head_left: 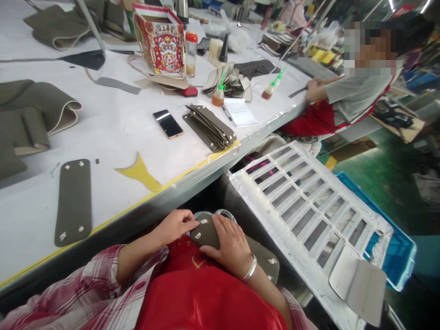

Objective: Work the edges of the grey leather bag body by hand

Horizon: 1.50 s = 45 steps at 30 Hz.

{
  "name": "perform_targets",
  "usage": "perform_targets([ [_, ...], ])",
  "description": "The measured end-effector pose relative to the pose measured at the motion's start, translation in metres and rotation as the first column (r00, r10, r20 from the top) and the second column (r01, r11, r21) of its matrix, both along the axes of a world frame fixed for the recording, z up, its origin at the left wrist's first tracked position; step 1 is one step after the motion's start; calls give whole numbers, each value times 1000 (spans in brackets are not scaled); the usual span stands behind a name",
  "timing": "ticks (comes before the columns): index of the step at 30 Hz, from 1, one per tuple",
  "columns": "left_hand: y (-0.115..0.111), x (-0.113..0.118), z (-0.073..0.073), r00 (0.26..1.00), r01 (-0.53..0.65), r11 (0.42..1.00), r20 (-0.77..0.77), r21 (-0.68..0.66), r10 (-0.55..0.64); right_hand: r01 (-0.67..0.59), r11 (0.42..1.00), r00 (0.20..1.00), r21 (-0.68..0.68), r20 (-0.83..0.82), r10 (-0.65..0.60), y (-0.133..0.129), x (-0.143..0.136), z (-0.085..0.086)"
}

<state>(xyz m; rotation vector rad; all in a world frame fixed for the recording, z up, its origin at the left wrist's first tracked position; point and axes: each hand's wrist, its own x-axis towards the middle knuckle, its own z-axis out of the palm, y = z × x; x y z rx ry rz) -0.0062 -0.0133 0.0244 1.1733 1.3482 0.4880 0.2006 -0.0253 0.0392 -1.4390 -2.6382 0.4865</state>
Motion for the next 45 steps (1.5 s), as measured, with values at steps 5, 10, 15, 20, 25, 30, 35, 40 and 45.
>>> perform_targets([
  [5,1,-2,0,999,33,999,-33,23,-32,-13,1000,1000,-2,20,13,-1,0,-1],
  [10,0,-2,-4,999,37,998,-41,41,-35,-20,1000,1000,0,18,20,-2,0,-2],
  [15,-2,-4,-12,999,36,998,-13,53,-35,-33,999,999,15,9,33,-2,0,-4],
  [20,-1,-1,-10,987,82,988,-150,132,-62,-50,999,999,18,18,49,0,-1,-5],
  [25,5,4,-5,953,137,973,-292,188,-78,-53,998,998,17,16,52,2,-1,-7],
  [30,11,4,-5,973,147,978,-200,149,-115,-34,999,999,19,-26,34,2,3,-5],
  [35,13,3,-1,981,140,983,-150,119,-121,-13,1000,999,3,-49,13,2,6,-3],
  [40,15,4,2,971,160,981,-197,110,-136,-23,1000,998,-8,-50,23,2,6,-5],
  [45,18,4,3,951,200,966,-269,166,-150,-28,1000,998,8,-47,28,3,7,-5],
])
